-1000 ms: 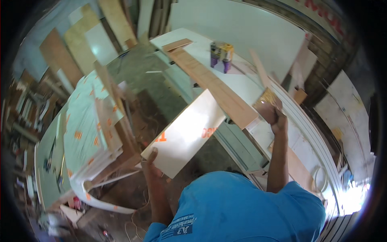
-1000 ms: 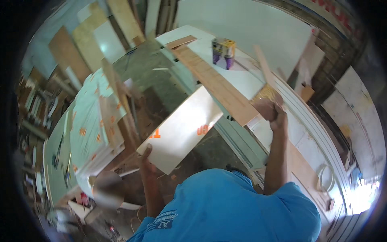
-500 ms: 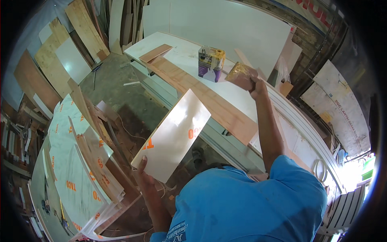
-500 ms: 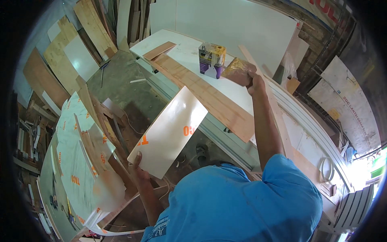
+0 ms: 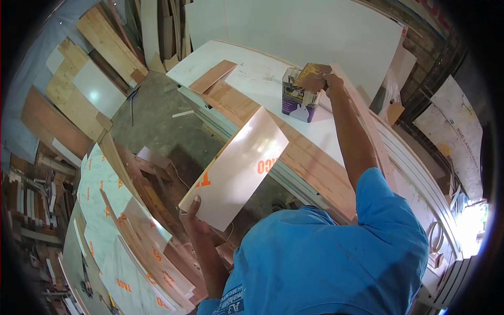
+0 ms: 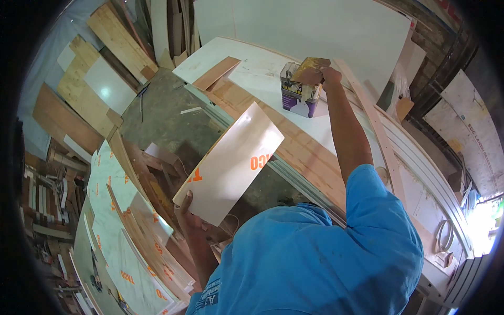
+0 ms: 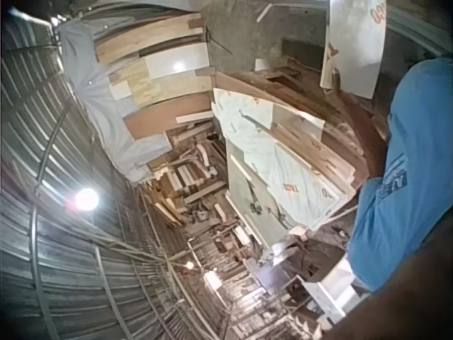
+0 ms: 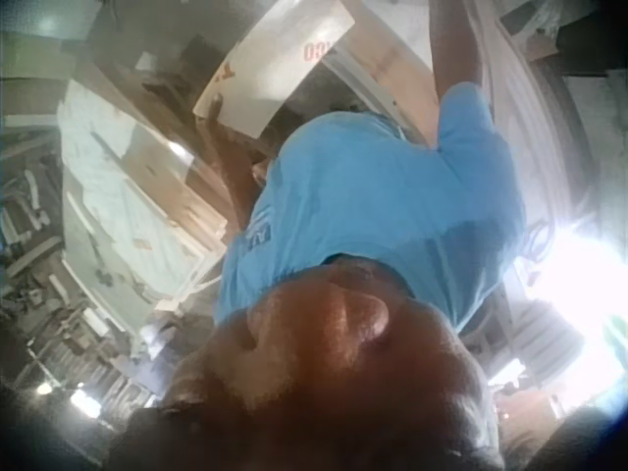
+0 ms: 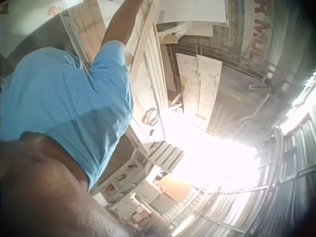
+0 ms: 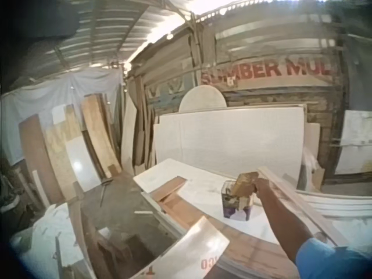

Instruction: The person applies a substance from a metal can to a wood panel, rubs it with a sanding block, and then uses an angle grinder with a sanding disc and a power planer on various wood components.

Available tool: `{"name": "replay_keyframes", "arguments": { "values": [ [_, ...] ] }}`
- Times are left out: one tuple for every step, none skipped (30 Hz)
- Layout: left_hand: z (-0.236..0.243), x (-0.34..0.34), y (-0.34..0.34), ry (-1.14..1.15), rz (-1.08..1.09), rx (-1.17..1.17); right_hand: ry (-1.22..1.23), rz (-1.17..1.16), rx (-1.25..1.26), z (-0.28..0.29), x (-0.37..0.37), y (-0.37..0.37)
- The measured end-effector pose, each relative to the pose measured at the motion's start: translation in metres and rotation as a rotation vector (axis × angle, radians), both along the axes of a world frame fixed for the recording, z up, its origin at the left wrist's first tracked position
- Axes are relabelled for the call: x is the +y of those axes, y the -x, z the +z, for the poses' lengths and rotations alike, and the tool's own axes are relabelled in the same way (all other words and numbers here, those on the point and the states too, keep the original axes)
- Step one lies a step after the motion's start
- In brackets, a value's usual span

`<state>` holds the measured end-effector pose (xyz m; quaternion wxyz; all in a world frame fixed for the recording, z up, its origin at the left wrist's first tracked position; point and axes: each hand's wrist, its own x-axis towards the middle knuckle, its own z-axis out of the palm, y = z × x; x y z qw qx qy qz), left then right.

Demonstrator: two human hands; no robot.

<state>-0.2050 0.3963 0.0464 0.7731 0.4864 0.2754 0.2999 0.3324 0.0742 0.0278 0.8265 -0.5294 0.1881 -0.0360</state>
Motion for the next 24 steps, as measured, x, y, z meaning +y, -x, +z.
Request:
{"name": "replay_keyframes", "arguments": {
  "values": [
    [-0.002, 0.007, -0.015, -0.003, -0.029, -0.001, -0.003, -0.029, -0.001, -0.002, -0.014, -0.01],
    [-0.013, 0.013, -0.035, 0.013, -0.092, -0.01, 0.102, 0.106, -0.115, -0.012, -0.045, -0.025],
    [-0.02, 0.018, -0.053, 0.032, -0.164, -0.011, 0.213, 0.235, -0.215, -0.024, -0.076, -0.033],
    [-0.023, 0.018, -0.072, 0.046, -0.233, 0.005, 0.319, 0.155, -0.206, -0.031, -0.101, -0.037],
    [-0.027, 0.019, -0.089, 0.099, -0.273, 0.006, 0.423, 0.085, -0.189, -0.039, -0.116, -0.032],
    [-0.028, 0.025, -0.096, 0.139, -0.279, 0.019, 0.416, 0.062, -0.154, -0.043, -0.102, -0.014],
    [-0.034, 0.036, -0.1, 0.131, -0.295, 0.045, 0.393, 0.059, -0.141, -0.031, -0.077, 0.012],
    [-0.042, 0.045, -0.11, 0.177, -0.307, 0.067, 0.381, 0.03, -0.137, -0.02, -0.075, 0.041],
    [-0.051, 0.048, -0.127, 0.234, -0.348, 0.088, 0.397, -0.039, -0.119, -0.022, -0.102, 0.07],
    [-0.058, 0.05, -0.143, 0.24, -0.411, 0.098, 0.311, -0.027, -0.145, -0.023, -0.123, 0.099],
    [-0.064, 0.049, -0.158, 0.276, -0.489, 0.088, 0.23, -0.017, -0.174, -0.027, -0.145, 0.131],
    [-0.071, 0.048, -0.173, 0.313, -0.565, 0.077, 0.263, -0.092, -0.122, -0.035, -0.165, 0.168],
    [-0.079, 0.048, -0.187, 0.324, -0.627, 0.084, 0.295, -0.167, -0.072, -0.044, -0.183, 0.208],
    [-0.091, 0.05, -0.198, 0.355, -0.677, 0.087, 0.324, -0.216, 0.002, -0.05, -0.19, 0.249],
    [-0.103, 0.05, -0.208, 0.391, -0.725, 0.096, 0.353, -0.263, 0.08, -0.058, -0.195, 0.294],
    [-0.115, 0.046, -0.216, 0.411, -0.777, 0.11, 0.278, -0.337, 0.132, -0.07, -0.2, 0.343],
    [-0.124, 0.042, -0.224, 0.441, -0.821, 0.123, 0.198, -0.411, 0.178, -0.087, -0.206, 0.393],
    [-0.134, 0.026, -0.231, 0.488, -0.894, 0.143, 0.15, -0.471, 0.115, -0.132, -0.24, 0.464],
    [-0.144, 0.006, -0.235, 0.52, -0.971, 0.172, 0.105, -0.529, 0.053, -0.166, -0.262, 0.537],
    [-0.151, 0.004, -0.238, 0.494, -0.973, 0.162, 0.236, -0.579, 0.206, -0.178, -0.24, 0.571],
    [-0.159, 0.0, -0.238, 0.474, -0.98, 0.149, 0.37, -0.626, 0.362, -0.184, -0.218, 0.608],
    [-0.174, -0.009, -0.239, 0.492, -1.027, 0.167, 0.462, -0.634, 0.436, -0.201, -0.208, 0.664],
    [-0.191, -0.008, -0.245, 0.557, -1.04, 0.172, 0.76, -0.354, 0.692, -0.208, -0.191, 0.688],
    [-0.202, -0.01, -0.249, 0.621, -1.049, 0.174, 1.214, 0.052, 0.976, -0.216, -0.175, 0.711]
  ]
}}
